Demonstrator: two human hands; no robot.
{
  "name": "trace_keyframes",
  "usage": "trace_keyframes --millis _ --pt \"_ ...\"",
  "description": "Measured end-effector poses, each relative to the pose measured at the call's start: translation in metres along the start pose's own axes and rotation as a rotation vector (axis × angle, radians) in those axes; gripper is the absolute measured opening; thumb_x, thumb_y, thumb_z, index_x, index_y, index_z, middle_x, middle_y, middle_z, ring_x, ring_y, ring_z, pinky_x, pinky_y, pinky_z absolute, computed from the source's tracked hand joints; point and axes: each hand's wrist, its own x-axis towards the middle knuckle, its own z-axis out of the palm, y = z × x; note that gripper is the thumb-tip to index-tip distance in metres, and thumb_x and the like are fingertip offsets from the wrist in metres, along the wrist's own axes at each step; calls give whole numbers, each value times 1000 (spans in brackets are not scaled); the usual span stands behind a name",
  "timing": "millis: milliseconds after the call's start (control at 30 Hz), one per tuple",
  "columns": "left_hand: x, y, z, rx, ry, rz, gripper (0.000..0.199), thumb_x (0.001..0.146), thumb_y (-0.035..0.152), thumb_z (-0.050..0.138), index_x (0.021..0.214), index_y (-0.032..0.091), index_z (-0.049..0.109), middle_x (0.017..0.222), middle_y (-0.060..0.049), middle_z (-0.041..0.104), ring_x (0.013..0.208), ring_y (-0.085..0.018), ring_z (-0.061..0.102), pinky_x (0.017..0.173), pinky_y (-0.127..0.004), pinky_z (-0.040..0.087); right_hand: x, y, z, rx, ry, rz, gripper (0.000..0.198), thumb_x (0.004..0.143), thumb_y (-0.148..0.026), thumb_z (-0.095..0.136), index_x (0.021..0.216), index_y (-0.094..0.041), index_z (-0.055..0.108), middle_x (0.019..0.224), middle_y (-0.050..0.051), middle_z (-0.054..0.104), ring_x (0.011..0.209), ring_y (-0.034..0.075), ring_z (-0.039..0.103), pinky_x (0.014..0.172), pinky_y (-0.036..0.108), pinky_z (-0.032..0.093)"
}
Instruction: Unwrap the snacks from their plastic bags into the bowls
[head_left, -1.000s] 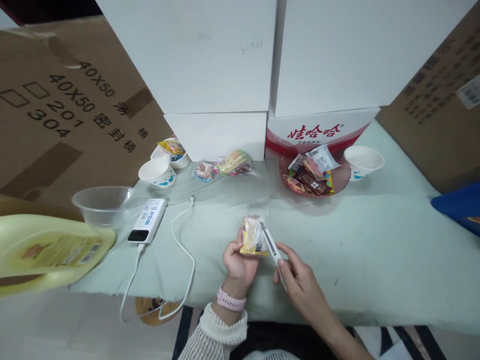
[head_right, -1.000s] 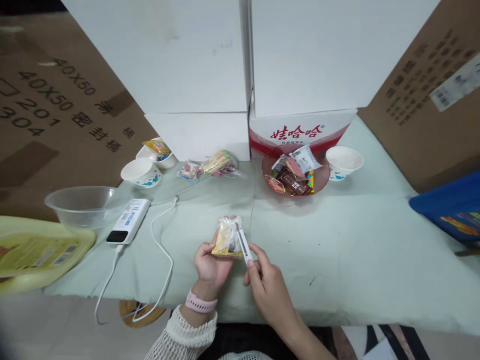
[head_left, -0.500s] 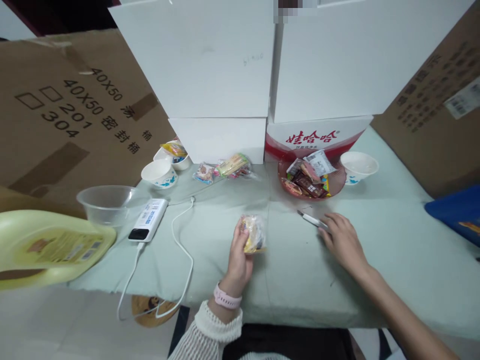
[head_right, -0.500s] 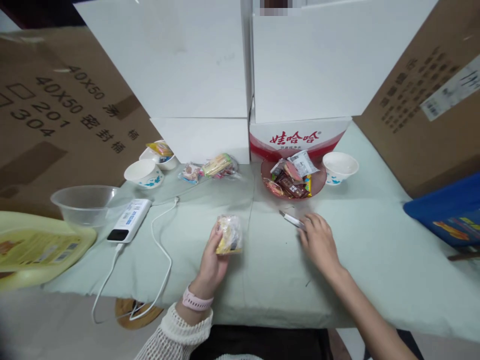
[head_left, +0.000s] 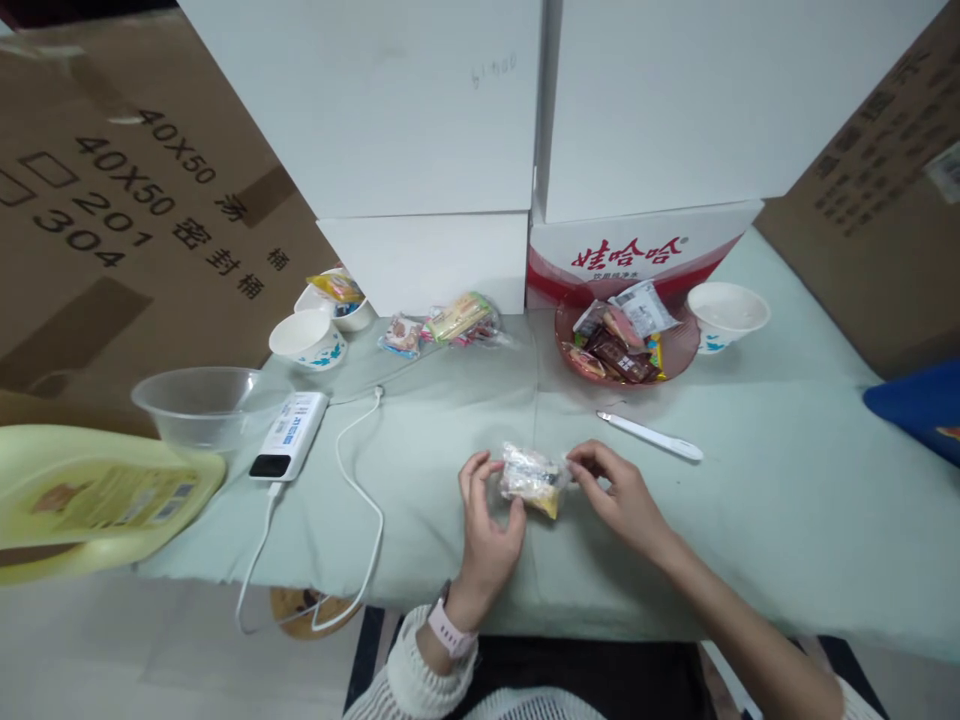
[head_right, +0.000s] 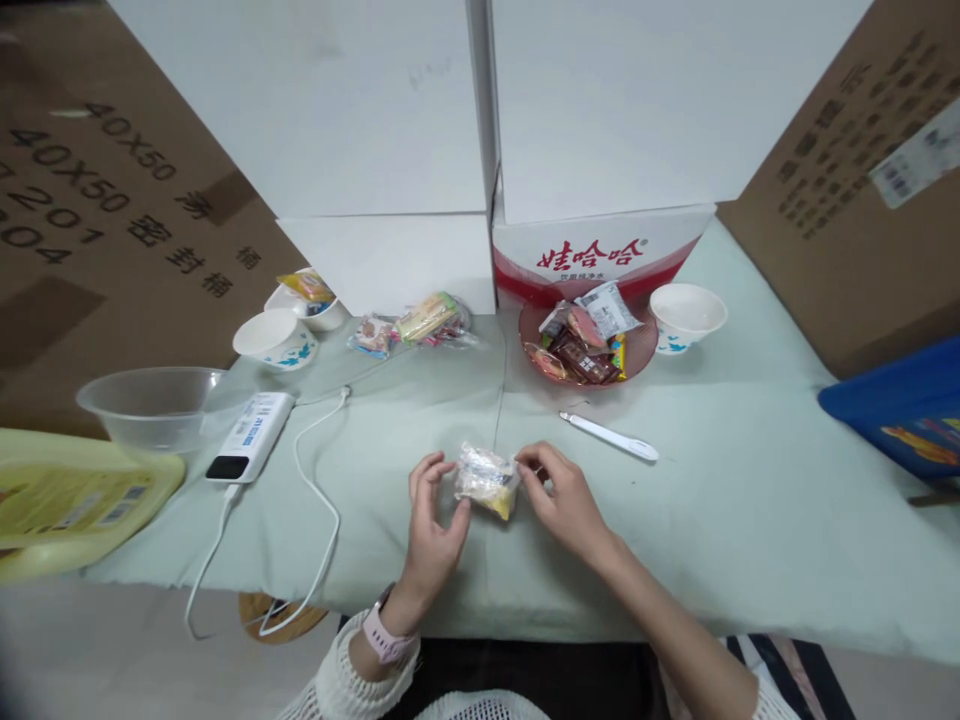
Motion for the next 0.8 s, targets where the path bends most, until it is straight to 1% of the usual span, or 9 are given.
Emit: trace_keyframes --millis 100,167,233,333,433,567,667,733,800 --pt "6 3 -6 177 -187 150 46 66 14 72 110 25 62 125 -10 52 126 -30 37 109 -47 20 -15 6 -9 2 -19 38 13 88 -27 43 84 -19 53 77 3 60 71 15 58 65 25 47" --pt "12 1 -6 238 -345 185 38 70 14 69 104 27 65 120 -9 57 122 -30 40 107 -47 24 -24 11 -15 -51 18 39 13 87 -25 43 86 -19 54 79 3 60 71 15 58 65 26 47" --pt "18 -2 -4 272 -393 193 24 74 13 63 93 26 69 110 -8 62 114 -28 47 102 -46 31 -31 18 -21 -122 61 35 14 87 -24 41 85 -20 55 80 4 61 72 16 59 66 28 48" --pt "23 -5 -3 252 -269 136 14 78 14 58 79 23 68 98 -8 63 100 -25 54 92 -41 40 -40 27 -28 -224 56 50 16 87 -23 40 82 -21 55 80 5 61 75 18 59 68 30 48" --pt "22 -3 -3 129 -142 22 7 76 18 61 72 21 66 96 -8 62 95 -23 56 86 -36 42 -44 30 -28 -290 45 51 13 87 -27 44 84 -20 54 87 7 60 81 19 59 71 32 49" --pt "25 2 -6 -50 -213 -112 3 68 20 70 65 19 69 93 -8 63 93 -22 57 88 -34 40 -39 26 -20 -358 37 -66 22 84 -33 54 102 -20 55 107 11 58 101 24 56 83 38 47" --pt "32 -1 -12 -140 -223 -202 8 63 22 75 61 17 69 94 -9 64 92 -22 58 86 -32 42 -34 26 -18 -390 -53 -123 16 89 -26 47 96 -21 59 91 8 64 87 21 59 77 37 48" --pt "34 -7 -21 -176 -109 -268 12 64 26 74 62 16 67 93 -9 64 86 -20 59 79 -30 45 -34 29 -23 -400 -51 -110 19 90 -24 42 87 -21 61 80 6 64 78 20 60 72 36 49" --pt "33 -13 -32 -156 12 -305 14 66 28 72 63 16 65 89 -7 63 78 -18 59 73 -29 46 -38 33 -31 -403 -34 -73 20 90 -25 42 86 -20 62 82 7 65 79 20 60 71 36 49"
